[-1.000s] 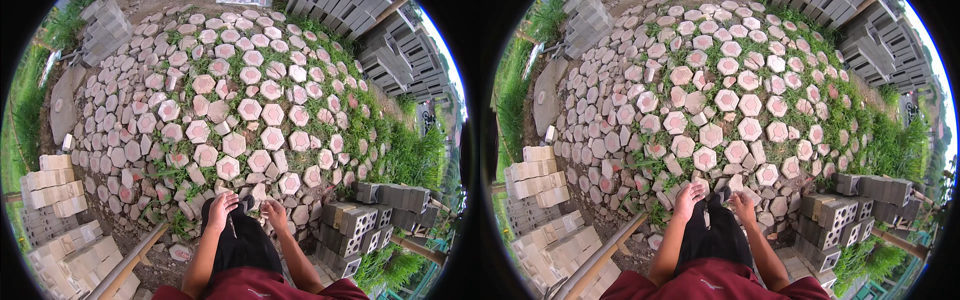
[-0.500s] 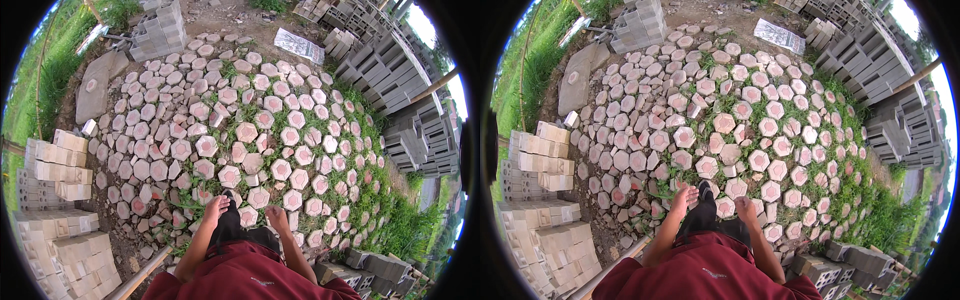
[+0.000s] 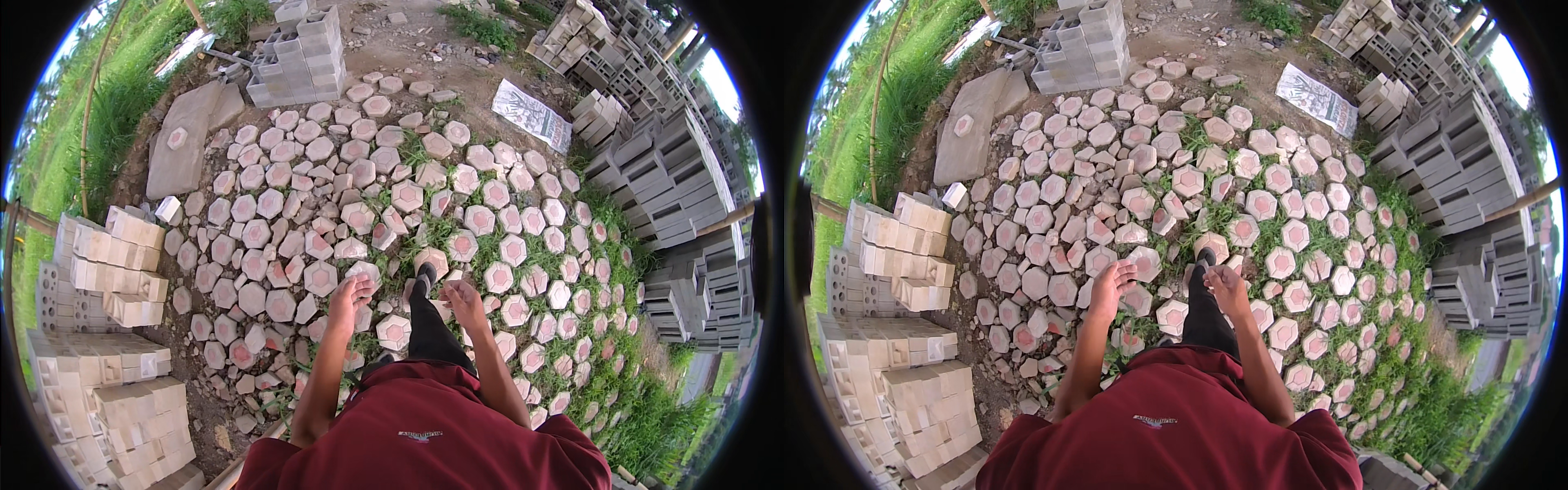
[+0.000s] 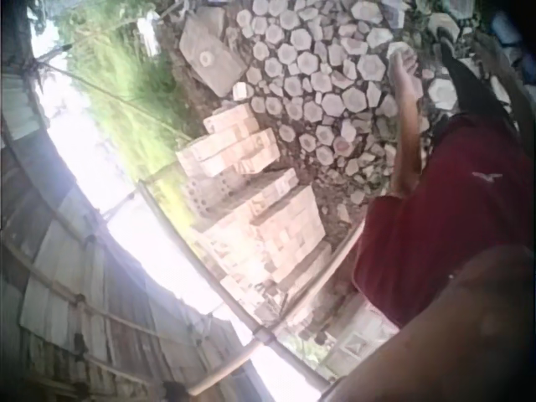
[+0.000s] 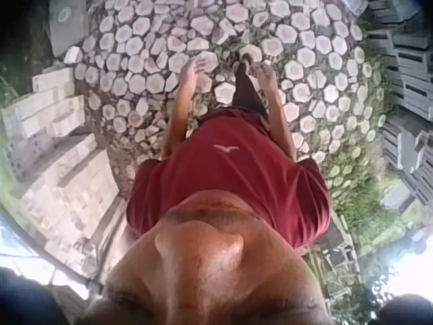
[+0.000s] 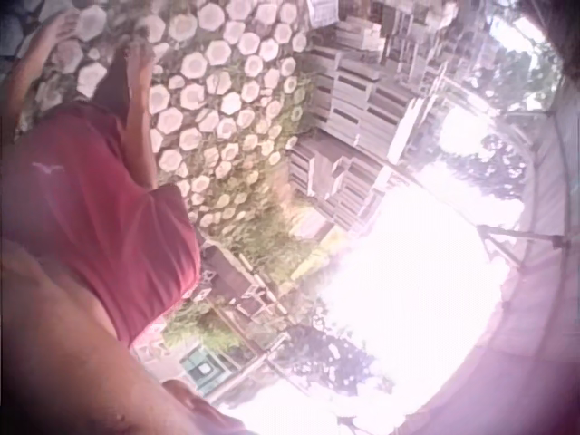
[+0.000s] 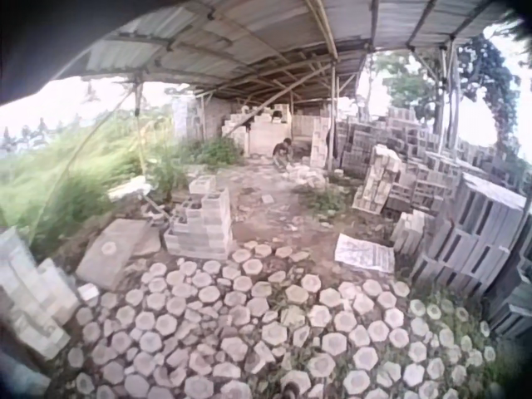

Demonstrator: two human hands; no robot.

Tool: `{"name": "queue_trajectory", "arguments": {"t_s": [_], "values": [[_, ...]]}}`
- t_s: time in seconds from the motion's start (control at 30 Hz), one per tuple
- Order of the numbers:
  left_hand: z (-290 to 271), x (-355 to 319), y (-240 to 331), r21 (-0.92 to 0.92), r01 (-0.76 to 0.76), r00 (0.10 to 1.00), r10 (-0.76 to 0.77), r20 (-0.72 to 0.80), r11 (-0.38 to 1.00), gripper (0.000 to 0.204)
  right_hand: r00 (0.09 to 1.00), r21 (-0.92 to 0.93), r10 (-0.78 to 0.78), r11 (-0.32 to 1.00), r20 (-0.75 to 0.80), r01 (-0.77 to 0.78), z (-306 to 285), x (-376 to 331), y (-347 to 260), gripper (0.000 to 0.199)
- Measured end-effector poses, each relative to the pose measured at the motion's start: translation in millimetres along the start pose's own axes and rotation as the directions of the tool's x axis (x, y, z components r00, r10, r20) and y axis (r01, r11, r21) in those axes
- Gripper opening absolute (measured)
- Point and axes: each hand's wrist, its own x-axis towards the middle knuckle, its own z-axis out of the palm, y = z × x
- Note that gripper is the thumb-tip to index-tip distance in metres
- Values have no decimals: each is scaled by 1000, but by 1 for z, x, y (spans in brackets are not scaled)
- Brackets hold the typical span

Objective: The person stacks concrete masonry blocks one by one by hand into a larger structure within a storage or production area.

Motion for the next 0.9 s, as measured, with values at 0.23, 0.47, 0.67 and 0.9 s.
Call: {"name": "queue_trajectory", "arguments": {"t_s": [0.23,0.47,0.67,0.9], "values": [[34,117,32,-90,-38,968,15,-250,995,39,995,-28,14,1000,103,-11,-23,178,-29,23],[118,223,130,-64,-210,960,194,-200,976,35,948,-109,-166,973,271,201,-25,355,-126,22],[144,324,178,-157,-259,946,216,-243,953,35,943,-54,-158,982,293,181,-2,458,-168,27],[153,510,233,-116,-57,991,42,-128,992,34,977,-76,-29,996,212,46,14,591,-187,29]]}}
